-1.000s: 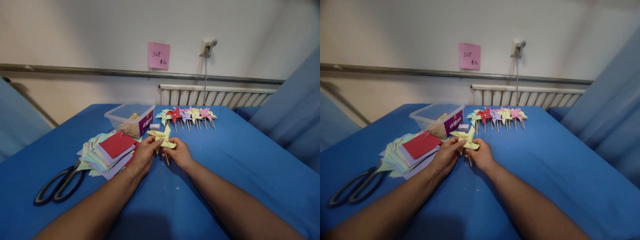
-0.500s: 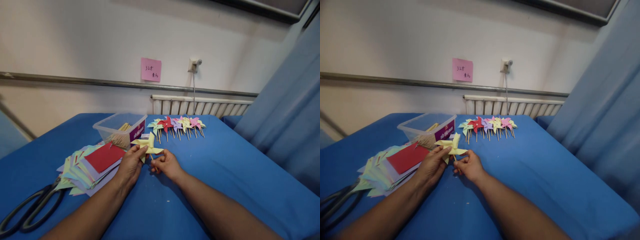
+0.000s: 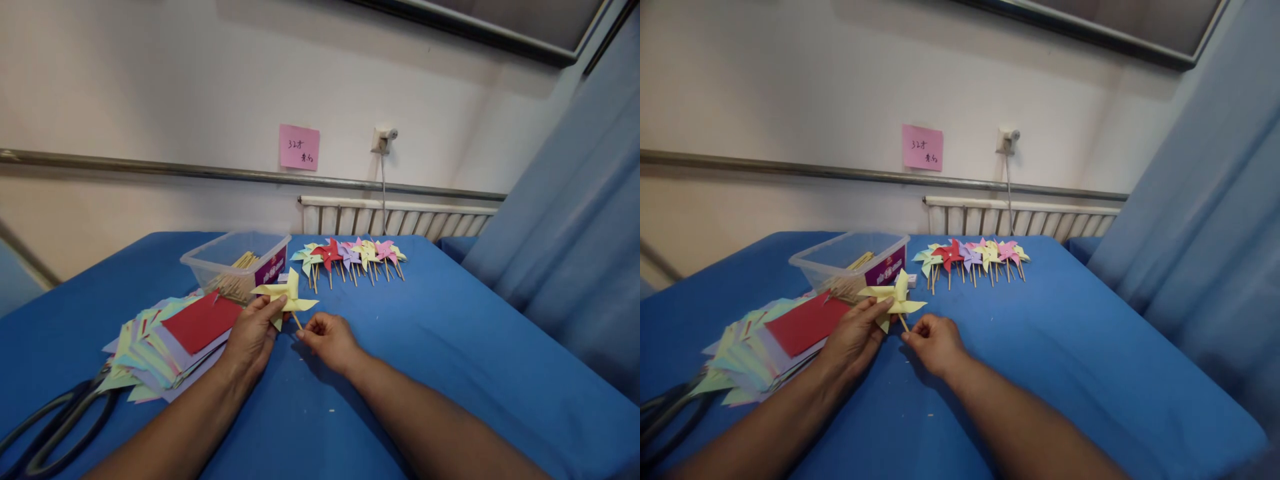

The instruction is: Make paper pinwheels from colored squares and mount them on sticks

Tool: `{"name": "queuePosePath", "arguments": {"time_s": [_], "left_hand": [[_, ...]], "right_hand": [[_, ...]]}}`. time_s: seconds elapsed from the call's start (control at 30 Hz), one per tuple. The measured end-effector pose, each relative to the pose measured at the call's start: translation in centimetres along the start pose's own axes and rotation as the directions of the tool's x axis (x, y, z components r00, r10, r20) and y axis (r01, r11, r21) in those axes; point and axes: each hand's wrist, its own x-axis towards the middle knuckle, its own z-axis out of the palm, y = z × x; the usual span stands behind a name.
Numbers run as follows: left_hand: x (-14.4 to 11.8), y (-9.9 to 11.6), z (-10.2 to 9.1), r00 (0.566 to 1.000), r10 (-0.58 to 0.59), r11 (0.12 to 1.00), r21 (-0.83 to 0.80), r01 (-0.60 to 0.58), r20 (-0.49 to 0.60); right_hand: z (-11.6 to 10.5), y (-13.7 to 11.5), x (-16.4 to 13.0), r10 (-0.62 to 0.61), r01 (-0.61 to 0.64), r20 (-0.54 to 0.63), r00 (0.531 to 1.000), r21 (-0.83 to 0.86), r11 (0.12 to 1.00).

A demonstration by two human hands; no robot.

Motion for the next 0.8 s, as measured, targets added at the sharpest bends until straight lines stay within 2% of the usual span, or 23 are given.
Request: {"name": "queuePosePath", "arguments": {"time_s": [0.13, 0.27, 0.4, 0.5, 0.57, 0.63, 0.7, 0.8], "left_hand": [[0.2, -0.3, -0.2, 0.997, 0.026, 0.999, 0.036, -0.029, 0.071], [-0.1, -0.4, -0.1, 0.990, 0.025, 0.997, 0.067, -0.035, 0.138], [-0.5, -0.3, -0.1, 0.986, -0.052, 0.998, 0.048, 0.045, 0.156], [-0.7, -0.4, -0.2, 0.980, -0.136, 0.989, 0.077, 0.126, 0.148], [-0.8, -0.8, -0.3, 0.974, -0.168, 0.980, 0.135, 0.148, 0.150], [-1.0, -1.2, -0.3, 0.969, -0.186, 0.966, 0.212, 0.150, 0.163], [-1.1, -1.6, -0.2, 0.965, -0.200, 0.946, 0.289, 0.145, 0.171], [-1.2, -1.8, 0.2, 0.964, -0.207, 0.921, 0.365, 0.134, 0.170]], "right_hand": [[-0.2, -0.3, -0.3, -0.048, 0.046, -0.036, 0.998, -0.069, 0.997], [-0.3, -0.4, -0.4, -0.073, 0.071, -0.045, 0.996, -0.051, 0.996], [-0.6, -0.3, -0.1, -0.097, 0.094, -0.087, 0.992, -0.034, 0.995], [-1.8, -0.2, 0.5, -0.111, 0.103, -0.171, 0.979, -0.050, 0.993], [-3.6, 0.2, 0.9, -0.114, 0.087, -0.267, 0.957, -0.110, 0.990], [-6.6, 0.7, 1.4, -0.116, 0.021, -0.354, 0.928, -0.260, 0.965], [-10.3, 1.3, 1.8, -0.102, -0.156, -0.467, 0.878, -0.482, 0.862], [-16.0, 2.2, 2.5, -0.075, -0.310, -0.581, 0.810, -0.534, 0.787]]}}
